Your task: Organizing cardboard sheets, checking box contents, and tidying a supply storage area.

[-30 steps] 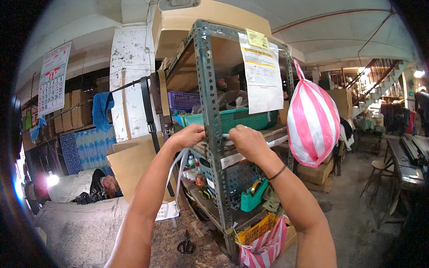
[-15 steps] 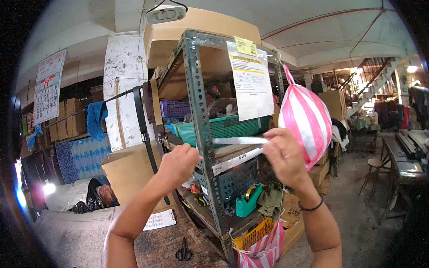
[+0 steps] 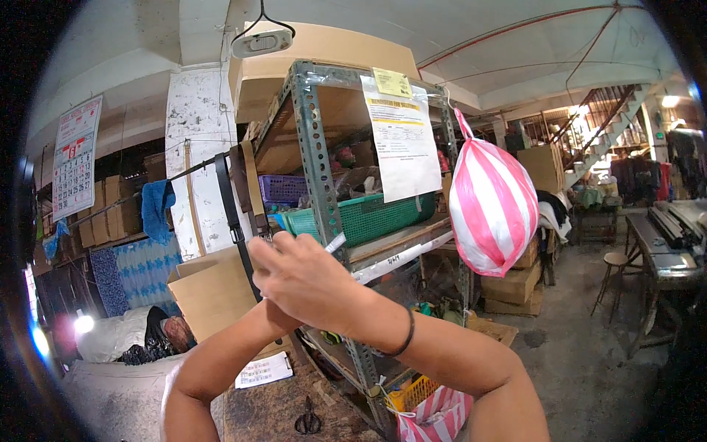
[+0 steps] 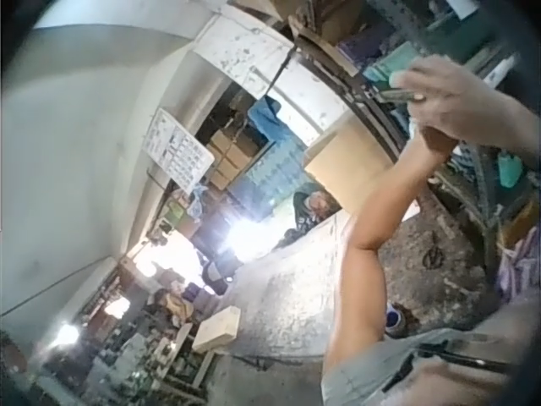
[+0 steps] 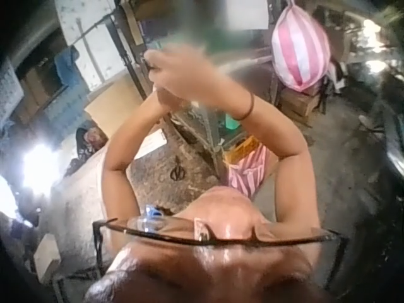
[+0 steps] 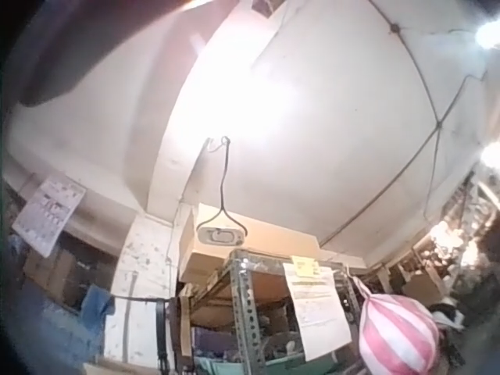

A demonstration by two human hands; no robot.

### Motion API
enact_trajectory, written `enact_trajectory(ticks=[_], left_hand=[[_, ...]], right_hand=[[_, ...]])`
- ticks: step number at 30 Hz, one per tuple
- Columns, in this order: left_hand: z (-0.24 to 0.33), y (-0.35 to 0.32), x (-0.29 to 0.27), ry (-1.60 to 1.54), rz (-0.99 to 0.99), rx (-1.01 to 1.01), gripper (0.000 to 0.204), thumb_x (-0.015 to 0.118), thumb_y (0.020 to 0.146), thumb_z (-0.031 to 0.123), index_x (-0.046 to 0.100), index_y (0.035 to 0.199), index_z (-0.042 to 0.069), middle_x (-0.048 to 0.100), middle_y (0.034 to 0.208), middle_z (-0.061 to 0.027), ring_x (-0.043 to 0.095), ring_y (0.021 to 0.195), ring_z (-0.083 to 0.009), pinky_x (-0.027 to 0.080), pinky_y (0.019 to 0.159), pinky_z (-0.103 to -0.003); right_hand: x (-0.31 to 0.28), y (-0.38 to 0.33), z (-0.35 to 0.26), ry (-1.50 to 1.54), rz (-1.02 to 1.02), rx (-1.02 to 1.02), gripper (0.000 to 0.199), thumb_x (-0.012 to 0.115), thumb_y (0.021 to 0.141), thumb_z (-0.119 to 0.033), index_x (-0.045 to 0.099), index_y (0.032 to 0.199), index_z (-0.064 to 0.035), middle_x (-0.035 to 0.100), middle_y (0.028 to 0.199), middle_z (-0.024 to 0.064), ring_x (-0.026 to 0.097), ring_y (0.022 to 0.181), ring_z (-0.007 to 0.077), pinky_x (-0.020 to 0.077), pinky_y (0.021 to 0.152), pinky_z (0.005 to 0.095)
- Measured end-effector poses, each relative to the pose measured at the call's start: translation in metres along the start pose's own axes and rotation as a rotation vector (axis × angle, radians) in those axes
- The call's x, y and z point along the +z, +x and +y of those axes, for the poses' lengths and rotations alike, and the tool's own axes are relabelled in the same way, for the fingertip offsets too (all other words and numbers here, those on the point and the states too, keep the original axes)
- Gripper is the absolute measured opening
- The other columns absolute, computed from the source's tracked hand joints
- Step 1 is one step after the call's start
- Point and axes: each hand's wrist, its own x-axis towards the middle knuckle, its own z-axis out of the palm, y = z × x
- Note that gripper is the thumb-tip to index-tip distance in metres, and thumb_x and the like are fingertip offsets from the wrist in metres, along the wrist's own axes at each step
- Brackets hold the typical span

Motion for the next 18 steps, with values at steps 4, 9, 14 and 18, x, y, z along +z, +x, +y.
enact_trajectory(ticks=[4, 9, 14, 18], left_hand=[[-0.022, -0.02, 0.01, -0.134, -0.086, -0.175, 0.013, 0.057, 0.082, 0.016, 0.06, 0.085, 0.004, 0.052, 0.089, -0.0144, 0.053, 0.087, -0.0324, 0.043, 0.073, -0.043], [-0.021, -0.019, 0.007, -0.239, -0.426, -0.364, 0.016, 0.061, 0.082, 0.016, 0.058, 0.086, 0.001, 0.054, 0.088, -0.0161, 0.052, 0.085, -0.0343, 0.044, 0.077, -0.042], [-0.01, -0.017, 0.005, -0.13, -0.415, -0.337, 0.014, 0.058, 0.081, 0.013, 0.059, 0.09, 0.001, 0.055, 0.101, -0.0185, 0.053, 0.097, -0.036, 0.044, 0.083, -0.043], [-0.005, -0.018, -0.006, -0.188, -0.431, -0.228, 0.019, 0.059, 0.082, 0.018, 0.055, 0.093, 0.003, 0.056, 0.1, -0.0187, 0.056, 0.093, -0.0372, 0.045, 0.079, -0.045]], right_hand=[[0.012, -0.036, 0.018, 0.305, 0.371, 0.388, 0.024, 0.071, 0.075, -0.019, 0.058, 0.09, -0.0056, 0.054, 0.102, 0.008, 0.054, 0.094, 0.0219, 0.0445, 0.077, 0.0365], [0.044, -0.095, 0.027, 1.471, -0.094, 1.351, 0.034, 0.046, 0.095, -0.042, 0.055, 0.102, -0.0107, 0.056, 0.097, 0.0032, 0.053, 0.087, 0.0141, 0.0452, 0.075, 0.0323], [0.073, -0.09, 0.013, 1.895, 0.234, 1.208, 0.036, 0.04, 0.097, -0.045, 0.051, 0.11, -0.0135, 0.056, 0.098, -0.0007, 0.052, 0.088, 0.0109, 0.0439, 0.077, 0.0321], [0.079, -0.08, 0.011, 1.887, 0.428, 1.33, 0.02, 0.044, 0.097, -0.029, 0.05, 0.105, -0.0122, 0.055, 0.087, 0.0003, 0.052, 0.076, 0.0074, 0.0415, 0.061, 0.0238]])
